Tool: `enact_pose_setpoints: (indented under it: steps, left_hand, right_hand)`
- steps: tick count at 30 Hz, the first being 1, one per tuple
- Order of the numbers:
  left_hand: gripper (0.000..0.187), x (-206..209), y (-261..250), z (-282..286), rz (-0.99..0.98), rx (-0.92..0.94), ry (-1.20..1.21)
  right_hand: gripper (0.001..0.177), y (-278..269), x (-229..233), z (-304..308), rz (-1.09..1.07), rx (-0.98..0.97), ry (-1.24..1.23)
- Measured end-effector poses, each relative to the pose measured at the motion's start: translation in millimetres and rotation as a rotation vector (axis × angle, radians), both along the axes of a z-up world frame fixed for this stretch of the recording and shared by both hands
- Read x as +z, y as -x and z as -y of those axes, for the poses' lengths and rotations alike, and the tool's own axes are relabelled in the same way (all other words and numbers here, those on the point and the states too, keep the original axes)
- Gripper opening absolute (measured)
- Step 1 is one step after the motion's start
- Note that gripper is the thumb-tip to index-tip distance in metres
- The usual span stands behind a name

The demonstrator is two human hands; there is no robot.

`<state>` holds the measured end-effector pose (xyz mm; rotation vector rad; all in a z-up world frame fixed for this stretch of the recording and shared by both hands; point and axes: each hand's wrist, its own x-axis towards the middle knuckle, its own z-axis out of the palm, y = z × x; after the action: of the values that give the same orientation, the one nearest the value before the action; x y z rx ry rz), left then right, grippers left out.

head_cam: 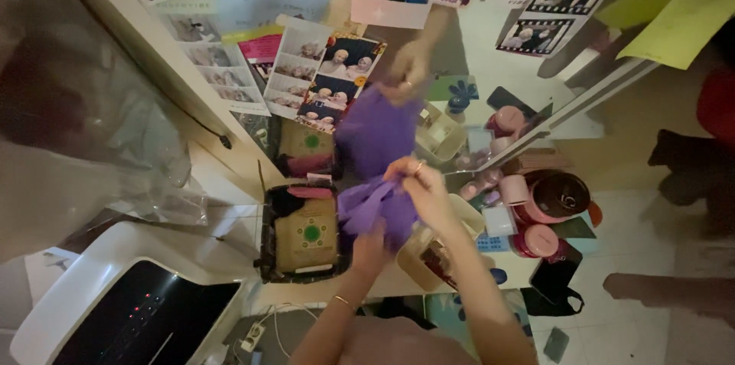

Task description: Organizing various makeup and skincare products into containers and plastic bags at a vanity.

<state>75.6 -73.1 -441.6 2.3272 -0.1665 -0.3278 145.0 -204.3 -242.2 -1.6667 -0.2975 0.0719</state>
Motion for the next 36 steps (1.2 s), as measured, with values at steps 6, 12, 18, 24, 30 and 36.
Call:
enact_pose_setpoints:
  steps: [6,12,18,24,30,36]
  left_hand:
    - [0.021,-7,5,-9,0.115,0.06,0.124]
    - [0.018,82,0,-47,0.144,0.196,0.304]
    - [0.017,155,-1,-94,0.238,0.374,0.401]
    - [0.021,116,9,-159,0.294,0.542,0.177]
    - [0.041,50,25,-213,0.157,0.692,-0.202]
    - [0.044,19,21,-230,0.014,0.681,-0.153]
  right_hand:
    - [0.026,1,32,-9,-0.115,-0.293,0.379]
    - [0.023,15,22,-37,0.288,-0.371,0.803]
    - [0.021,53,19,-83,0.778,-0.369,0.513]
    - [0.015,76,-64,-114,0.303,-0.056,0.372]
    - [0.035,65,-131,-129,-0.11,-0.019,0.762]
    - [0.057,42,-165,-139,-0.345,0.017,1.132]
